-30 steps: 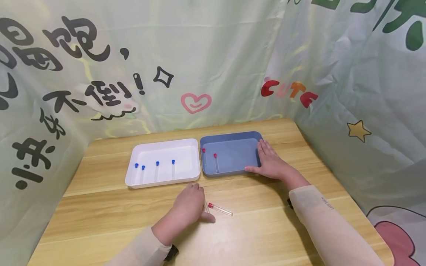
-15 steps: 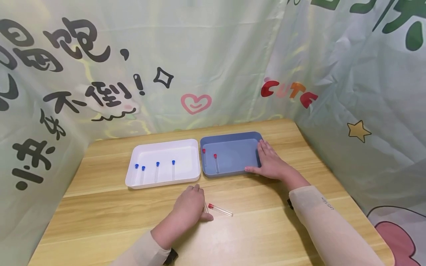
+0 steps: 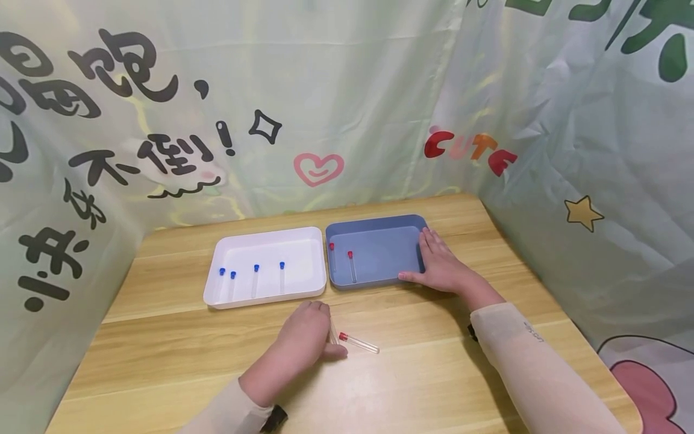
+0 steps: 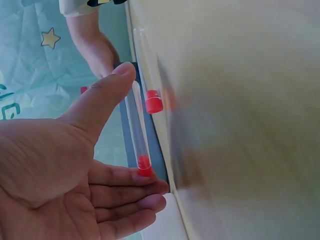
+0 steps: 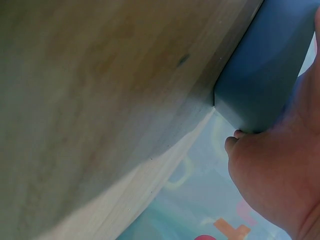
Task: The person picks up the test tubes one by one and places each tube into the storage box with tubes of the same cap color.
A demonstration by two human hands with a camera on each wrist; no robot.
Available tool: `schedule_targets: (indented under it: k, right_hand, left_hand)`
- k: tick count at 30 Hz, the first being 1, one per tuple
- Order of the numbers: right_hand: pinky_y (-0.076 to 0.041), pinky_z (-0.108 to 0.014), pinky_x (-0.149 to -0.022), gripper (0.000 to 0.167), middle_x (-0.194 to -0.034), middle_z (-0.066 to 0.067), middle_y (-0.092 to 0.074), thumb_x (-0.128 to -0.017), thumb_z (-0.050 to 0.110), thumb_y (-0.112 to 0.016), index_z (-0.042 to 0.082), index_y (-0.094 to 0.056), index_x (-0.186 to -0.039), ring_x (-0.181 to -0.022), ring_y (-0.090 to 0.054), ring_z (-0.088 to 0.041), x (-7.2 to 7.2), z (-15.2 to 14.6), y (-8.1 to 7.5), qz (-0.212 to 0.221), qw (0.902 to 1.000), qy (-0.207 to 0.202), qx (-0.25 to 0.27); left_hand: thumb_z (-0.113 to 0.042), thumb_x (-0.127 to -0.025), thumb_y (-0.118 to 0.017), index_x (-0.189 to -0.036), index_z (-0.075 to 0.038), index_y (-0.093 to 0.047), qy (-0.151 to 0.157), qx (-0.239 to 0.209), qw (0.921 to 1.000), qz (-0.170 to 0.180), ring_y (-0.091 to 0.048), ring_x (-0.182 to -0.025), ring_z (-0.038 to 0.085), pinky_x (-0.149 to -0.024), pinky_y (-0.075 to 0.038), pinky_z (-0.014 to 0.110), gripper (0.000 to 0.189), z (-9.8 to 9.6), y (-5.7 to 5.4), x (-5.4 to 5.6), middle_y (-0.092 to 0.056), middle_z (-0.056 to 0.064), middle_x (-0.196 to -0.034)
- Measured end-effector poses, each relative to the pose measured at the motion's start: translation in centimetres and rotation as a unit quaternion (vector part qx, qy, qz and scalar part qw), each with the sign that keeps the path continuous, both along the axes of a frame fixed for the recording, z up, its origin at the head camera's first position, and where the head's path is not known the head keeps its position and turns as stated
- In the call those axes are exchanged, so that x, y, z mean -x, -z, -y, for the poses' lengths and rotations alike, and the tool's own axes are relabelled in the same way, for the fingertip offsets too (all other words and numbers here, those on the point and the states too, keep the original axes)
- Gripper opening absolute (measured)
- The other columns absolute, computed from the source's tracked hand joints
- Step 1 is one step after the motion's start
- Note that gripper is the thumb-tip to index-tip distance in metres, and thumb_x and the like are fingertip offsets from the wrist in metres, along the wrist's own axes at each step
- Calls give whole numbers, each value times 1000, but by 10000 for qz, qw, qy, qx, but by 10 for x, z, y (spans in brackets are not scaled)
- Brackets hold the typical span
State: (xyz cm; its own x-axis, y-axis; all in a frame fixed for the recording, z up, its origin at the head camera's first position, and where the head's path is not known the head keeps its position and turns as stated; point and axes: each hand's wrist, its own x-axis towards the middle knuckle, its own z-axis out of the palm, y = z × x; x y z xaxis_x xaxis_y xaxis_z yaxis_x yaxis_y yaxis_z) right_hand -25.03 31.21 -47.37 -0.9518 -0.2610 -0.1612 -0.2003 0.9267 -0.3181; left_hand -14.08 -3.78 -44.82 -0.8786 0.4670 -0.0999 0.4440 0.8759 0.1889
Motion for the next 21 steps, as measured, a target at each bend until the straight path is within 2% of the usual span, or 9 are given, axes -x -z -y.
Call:
schedule_targets:
  k: [4, 10, 21]
  right_hand:
    - [-5, -64, -139, 134, -181, -27, 9, -93, 84, -59, -9, 0, -170, -170, 7, -48, 0, 0, 0, 9, 10000, -1, -5]
    - [-4, -64, -139, 134, -181, -27, 10, -93, 83, -60, -10, 0, -170, -170, 8, -47, -1, 1, -1, 35, 10000, 2, 34]
    - [-4, -64, -139, 134, -181, -27, 10, -94, 83, -60, -9, 1, -170, -170, 8, -47, -2, 2, -3, 50, 10000, 30, 20]
  left_hand:
    - [-60, -73, -95, -117, 10, -70, -32, -144, 9999, -37, -67, -115, 37, -112, -57, 46, 86, 1, -2, 2, -74, 24, -122]
    - [-61, -73, -95, -110, 6, -70, -11, -293, 9995, -131, -64, -101, 31, -102, -59, 45, 80, 3, -3, 3, -72, 17, -107]
    - [-67, -78, -88, -116, 5, -71, 141, -341, 9991, -206, -67, -118, 37, -114, -55, 46, 83, 2, -4, 9, -75, 19, -118]
